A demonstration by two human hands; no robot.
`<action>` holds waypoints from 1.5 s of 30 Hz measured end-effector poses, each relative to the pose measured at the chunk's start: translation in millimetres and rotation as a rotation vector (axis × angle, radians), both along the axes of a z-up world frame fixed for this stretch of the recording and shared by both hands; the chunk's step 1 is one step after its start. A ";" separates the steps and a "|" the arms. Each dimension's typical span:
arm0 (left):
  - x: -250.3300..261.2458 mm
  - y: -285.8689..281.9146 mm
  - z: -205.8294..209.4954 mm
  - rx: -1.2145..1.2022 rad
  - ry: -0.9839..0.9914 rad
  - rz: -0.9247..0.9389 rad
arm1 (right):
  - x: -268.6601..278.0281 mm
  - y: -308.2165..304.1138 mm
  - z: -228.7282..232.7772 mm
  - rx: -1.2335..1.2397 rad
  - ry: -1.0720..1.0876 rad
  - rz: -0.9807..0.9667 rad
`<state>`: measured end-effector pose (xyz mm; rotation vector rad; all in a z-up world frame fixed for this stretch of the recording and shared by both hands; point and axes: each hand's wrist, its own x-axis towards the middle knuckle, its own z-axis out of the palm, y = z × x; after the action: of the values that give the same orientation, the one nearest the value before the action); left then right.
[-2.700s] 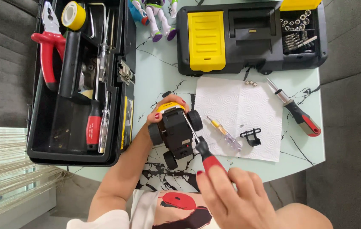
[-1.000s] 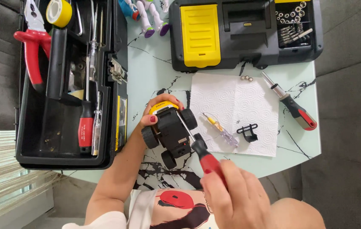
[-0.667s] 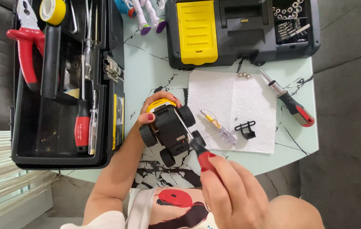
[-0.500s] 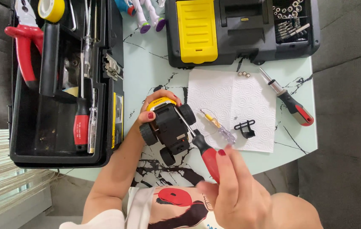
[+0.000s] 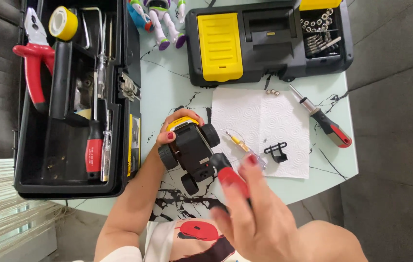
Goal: Using a screwdriver to disassemble and repair a small yellow toy car.
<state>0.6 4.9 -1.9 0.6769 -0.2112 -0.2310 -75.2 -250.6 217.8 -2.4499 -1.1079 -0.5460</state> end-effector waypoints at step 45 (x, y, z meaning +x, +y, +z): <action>1.8 -2.3 -8.9 -0.004 -0.060 0.017 | -1.4 6.5 4.5 0.037 0.043 -0.113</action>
<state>2.4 2.6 -10.7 0.6815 -0.2630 -0.1938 -76.6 -244.1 222.3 -2.4913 -0.9385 -0.5400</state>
